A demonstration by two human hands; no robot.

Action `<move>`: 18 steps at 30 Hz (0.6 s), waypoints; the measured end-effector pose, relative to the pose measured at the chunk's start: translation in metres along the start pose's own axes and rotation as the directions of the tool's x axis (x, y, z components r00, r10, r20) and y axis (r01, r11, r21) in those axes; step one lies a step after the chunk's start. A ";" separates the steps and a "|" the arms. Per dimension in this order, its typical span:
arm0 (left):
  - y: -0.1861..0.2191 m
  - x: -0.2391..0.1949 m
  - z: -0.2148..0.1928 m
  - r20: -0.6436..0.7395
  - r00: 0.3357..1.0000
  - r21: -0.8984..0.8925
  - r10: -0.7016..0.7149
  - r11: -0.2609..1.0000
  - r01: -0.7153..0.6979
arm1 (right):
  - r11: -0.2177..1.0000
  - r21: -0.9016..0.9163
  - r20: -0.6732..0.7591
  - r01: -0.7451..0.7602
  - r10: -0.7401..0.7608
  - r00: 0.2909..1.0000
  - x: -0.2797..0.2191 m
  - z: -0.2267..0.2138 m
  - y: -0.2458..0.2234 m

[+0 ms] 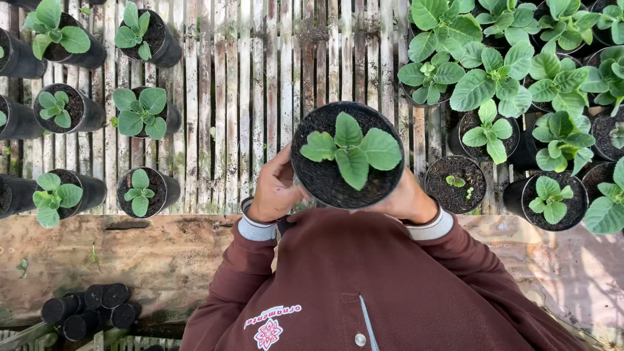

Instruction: The person repeatedly picks up potted seedlings from a bamboo rack, inspects the leaves and soil, and places them back. The person also moves empty pots to a lower shelf and walks along the rack to access different seedlings.

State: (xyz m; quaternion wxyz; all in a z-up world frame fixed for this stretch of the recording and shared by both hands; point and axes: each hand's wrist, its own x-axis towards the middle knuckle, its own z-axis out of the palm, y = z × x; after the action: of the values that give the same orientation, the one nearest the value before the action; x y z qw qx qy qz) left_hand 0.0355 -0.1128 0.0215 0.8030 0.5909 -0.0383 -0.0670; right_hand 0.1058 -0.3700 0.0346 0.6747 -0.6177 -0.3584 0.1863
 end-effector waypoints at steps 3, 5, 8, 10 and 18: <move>0.022 0.000 0.005 0.042 0.989 0.244 0.143 0.958 -0.149 | 0.988 -0.149 -0.038 0.037 -0.043 0.998 0.007 0.006 0.000; 0.034 0.002 0.006 0.083 0.974 0.421 0.210 0.879 -0.226 | 0.981 -0.169 0.008 0.097 -0.097 0.995 0.015 0.006 0.000; 0.036 0.000 0.010 0.072 0.974 0.554 0.216 0.803 -0.220 | 0.980 -0.195 -0.026 0.042 -0.048 0.998 0.017 0.008 -0.001; 0.033 0.002 0.010 0.012 0.974 0.521 0.226 0.830 -0.199 | 0.994 -0.101 -0.114 0.038 -0.049 0.992 0.017 0.011 0.000; 0.023 0.020 0.020 -0.105 0.959 0.254 0.264 0.939 -0.231 | 0.990 0.129 -0.274 0.047 -0.010 0.962 0.015 0.020 0.010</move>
State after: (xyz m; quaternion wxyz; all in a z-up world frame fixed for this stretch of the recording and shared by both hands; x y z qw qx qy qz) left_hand 0.0540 -0.1278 0.0487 0.7288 0.6769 -0.0646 0.0807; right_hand 0.1037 -0.3437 0.0280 0.7604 -0.5852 -0.2577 0.1135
